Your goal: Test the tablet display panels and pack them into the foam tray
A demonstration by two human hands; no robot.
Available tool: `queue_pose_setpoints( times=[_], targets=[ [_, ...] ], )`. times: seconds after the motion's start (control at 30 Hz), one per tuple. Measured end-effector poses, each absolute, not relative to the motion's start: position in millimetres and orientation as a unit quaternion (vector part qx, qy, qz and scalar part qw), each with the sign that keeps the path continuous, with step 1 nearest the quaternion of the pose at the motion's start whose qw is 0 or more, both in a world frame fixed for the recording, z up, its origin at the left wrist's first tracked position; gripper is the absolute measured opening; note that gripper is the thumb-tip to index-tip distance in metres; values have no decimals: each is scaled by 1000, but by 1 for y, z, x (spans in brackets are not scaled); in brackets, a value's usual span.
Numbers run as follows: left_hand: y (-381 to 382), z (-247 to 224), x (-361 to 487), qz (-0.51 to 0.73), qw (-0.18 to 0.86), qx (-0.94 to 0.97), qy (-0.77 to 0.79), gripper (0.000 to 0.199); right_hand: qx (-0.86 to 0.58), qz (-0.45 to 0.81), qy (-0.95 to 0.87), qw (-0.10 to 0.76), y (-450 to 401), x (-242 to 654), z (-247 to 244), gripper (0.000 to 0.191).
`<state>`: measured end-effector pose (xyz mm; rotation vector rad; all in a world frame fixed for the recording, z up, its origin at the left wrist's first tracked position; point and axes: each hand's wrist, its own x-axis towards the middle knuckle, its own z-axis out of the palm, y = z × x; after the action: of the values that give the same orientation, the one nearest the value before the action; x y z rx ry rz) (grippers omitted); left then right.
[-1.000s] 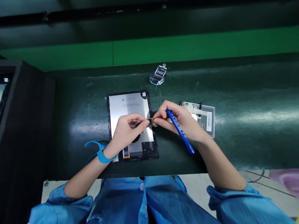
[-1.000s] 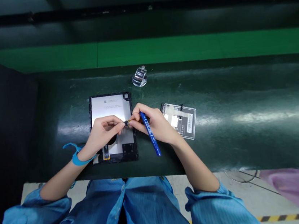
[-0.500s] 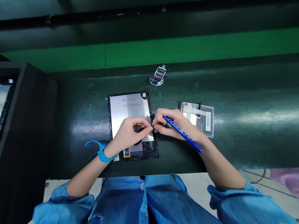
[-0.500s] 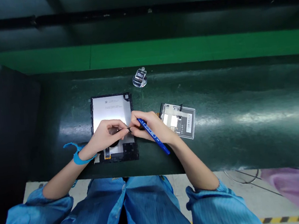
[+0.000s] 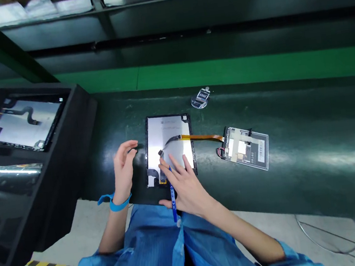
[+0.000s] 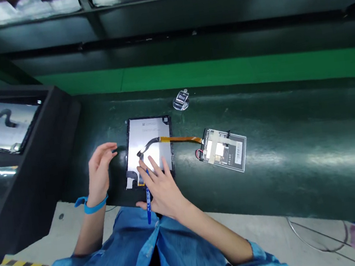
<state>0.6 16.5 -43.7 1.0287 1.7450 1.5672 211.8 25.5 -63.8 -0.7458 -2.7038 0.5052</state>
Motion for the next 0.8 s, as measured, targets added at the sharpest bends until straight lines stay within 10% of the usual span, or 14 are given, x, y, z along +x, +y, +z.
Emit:
queue_pose_setpoints(
  times=[0.23, 0.47, 0.67, 0.8],
  targets=[
    [-7, -59, -3, 614, 325, 315, 647, 19, -261, 128, -935, 203, -24, 241, -84, 35],
    [-11, -54, 16, 647, 390, 238, 610, 32, -180, 7, -931, 317, -10, 275, -49, 36],
    [10, -45, 87, 669, 589, 114, 439, 36, -471, 177, -595, 626, 0, 249, -14, 19],
    [14, -28, 89, 727, 492, 53, 477, 23, -498, 371, -502, 601, -4, 232, -28, 24]
  ],
)
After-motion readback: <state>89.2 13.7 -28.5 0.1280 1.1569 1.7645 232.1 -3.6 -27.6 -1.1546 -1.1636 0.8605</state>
